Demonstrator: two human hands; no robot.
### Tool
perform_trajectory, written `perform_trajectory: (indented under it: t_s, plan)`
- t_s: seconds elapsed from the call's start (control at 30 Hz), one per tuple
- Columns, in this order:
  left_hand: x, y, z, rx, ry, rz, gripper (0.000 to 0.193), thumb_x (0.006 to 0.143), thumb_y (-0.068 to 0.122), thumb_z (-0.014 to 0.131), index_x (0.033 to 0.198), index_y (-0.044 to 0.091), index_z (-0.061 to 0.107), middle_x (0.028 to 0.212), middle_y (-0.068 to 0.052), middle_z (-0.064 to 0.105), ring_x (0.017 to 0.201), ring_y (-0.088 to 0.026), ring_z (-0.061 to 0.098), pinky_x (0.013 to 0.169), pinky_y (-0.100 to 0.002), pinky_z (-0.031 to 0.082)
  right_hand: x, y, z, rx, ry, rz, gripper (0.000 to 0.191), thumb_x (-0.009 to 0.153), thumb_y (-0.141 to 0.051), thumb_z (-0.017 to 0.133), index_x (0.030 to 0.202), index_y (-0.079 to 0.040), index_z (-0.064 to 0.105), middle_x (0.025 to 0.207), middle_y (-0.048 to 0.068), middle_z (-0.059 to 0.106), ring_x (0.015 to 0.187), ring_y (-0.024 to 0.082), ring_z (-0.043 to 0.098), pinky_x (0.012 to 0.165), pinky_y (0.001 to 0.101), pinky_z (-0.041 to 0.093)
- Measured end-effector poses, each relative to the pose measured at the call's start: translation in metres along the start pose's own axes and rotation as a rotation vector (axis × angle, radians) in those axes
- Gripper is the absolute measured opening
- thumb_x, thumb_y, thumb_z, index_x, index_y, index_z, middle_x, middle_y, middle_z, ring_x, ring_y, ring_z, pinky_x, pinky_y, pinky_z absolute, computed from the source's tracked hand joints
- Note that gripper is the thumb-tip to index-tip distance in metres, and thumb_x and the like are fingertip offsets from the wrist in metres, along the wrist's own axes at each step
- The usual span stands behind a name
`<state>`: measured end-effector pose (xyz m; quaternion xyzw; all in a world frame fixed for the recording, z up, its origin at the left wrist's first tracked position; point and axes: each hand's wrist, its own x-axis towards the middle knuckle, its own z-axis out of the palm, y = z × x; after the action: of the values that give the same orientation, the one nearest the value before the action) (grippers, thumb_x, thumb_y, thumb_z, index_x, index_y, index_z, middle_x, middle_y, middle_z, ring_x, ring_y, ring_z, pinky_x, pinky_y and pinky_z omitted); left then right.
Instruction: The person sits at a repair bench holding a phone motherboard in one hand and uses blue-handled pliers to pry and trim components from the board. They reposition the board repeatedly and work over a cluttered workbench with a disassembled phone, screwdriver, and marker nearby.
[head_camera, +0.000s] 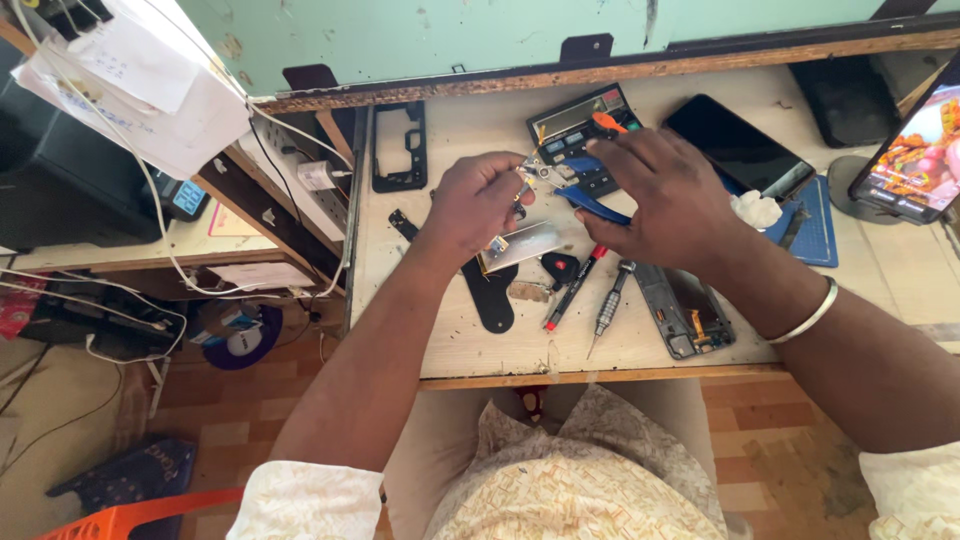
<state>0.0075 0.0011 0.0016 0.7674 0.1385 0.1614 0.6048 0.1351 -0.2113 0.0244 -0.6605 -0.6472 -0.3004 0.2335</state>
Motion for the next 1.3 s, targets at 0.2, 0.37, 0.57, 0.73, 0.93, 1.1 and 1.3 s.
perform_trajectory:
  t_s: [0.2,0.37,0.57,0.73,0.93,1.1,1.3]
  plan:
    - [-0.001,0.001,0.000,0.103,0.020,-0.017,0.033,0.093,0.015,0.056,0.119,0.006,0.075,0.085,-0.003,0.076,0.054,-0.005,0.062,0.054,-0.024,0.058,0.000,0.000,-0.001,0.052,-0.049,0.045,0.058,0.081,-0.027,0.089,0.128,0.001,0.067,0.109,0.017,0.065,0.096,0.034,0.066,0.086,0.0449,0.056]
    - [0.000,0.000,-0.003,0.135,0.055,0.064,0.034,0.092,0.012,0.059,0.122,0.005,0.072,0.086,-0.003,0.078,0.055,-0.006,0.064,0.055,-0.024,0.059,-0.001,0.004,0.002,0.012,-0.062,0.045,0.064,0.076,-0.029,0.089,0.128,0.001,0.068,0.111,0.017,0.066,0.098,0.035,0.066,0.087,0.0466,0.055]
    - [-0.001,0.005,-0.003,0.105,0.056,0.055,0.033,0.089,0.009,0.064,0.120,0.006,0.074,0.083,-0.002,0.076,0.056,-0.005,0.064,0.054,-0.024,0.058,-0.005,0.007,0.001,0.045,-0.057,0.045,0.064,0.080,-0.029,0.090,0.133,-0.001,0.067,0.116,0.017,0.066,0.103,0.035,0.066,0.090,0.0453,0.055]
    - [-0.004,0.008,-0.001,0.141,0.083,0.088,0.030,0.089,0.011,0.070,0.119,0.008,0.075,0.080,-0.001,0.075,0.059,-0.006,0.067,0.056,-0.025,0.058,-0.006,0.009,0.002,0.051,-0.083,0.056,0.065,0.079,-0.030,0.090,0.132,0.000,0.067,0.113,0.016,0.066,0.100,0.033,0.066,0.089,0.0448,0.055]
    - [-0.004,0.007,-0.002,0.201,0.100,0.077,0.033,0.087,0.012,0.072,0.120,0.008,0.074,0.079,-0.002,0.074,0.058,-0.008,0.069,0.054,-0.026,0.058,-0.006,0.007,0.001,0.033,-0.060,0.039,0.066,0.080,-0.031,0.091,0.133,-0.001,0.067,0.116,0.017,0.066,0.105,0.036,0.066,0.092,0.0461,0.054]
    - [-0.005,0.004,-0.005,0.289,0.117,0.211,0.030,0.088,0.012,0.072,0.117,0.007,0.075,0.082,-0.001,0.077,0.062,-0.008,0.073,0.058,-0.026,0.059,-0.004,0.008,0.001,0.075,-0.047,0.026,0.067,0.077,-0.030,0.091,0.133,-0.001,0.066,0.116,0.018,0.066,0.106,0.037,0.066,0.093,0.0467,0.054]
    - [-0.006,-0.001,-0.007,0.311,0.138,0.234,0.022,0.095,0.018,0.071,0.113,0.005,0.074,0.074,-0.005,0.074,0.059,-0.010,0.069,0.057,-0.028,0.055,-0.009,0.011,0.005,0.096,-0.063,0.025,0.063,0.082,-0.031,0.091,0.133,-0.001,0.066,0.116,0.016,0.066,0.103,0.034,0.066,0.093,0.0471,0.054]
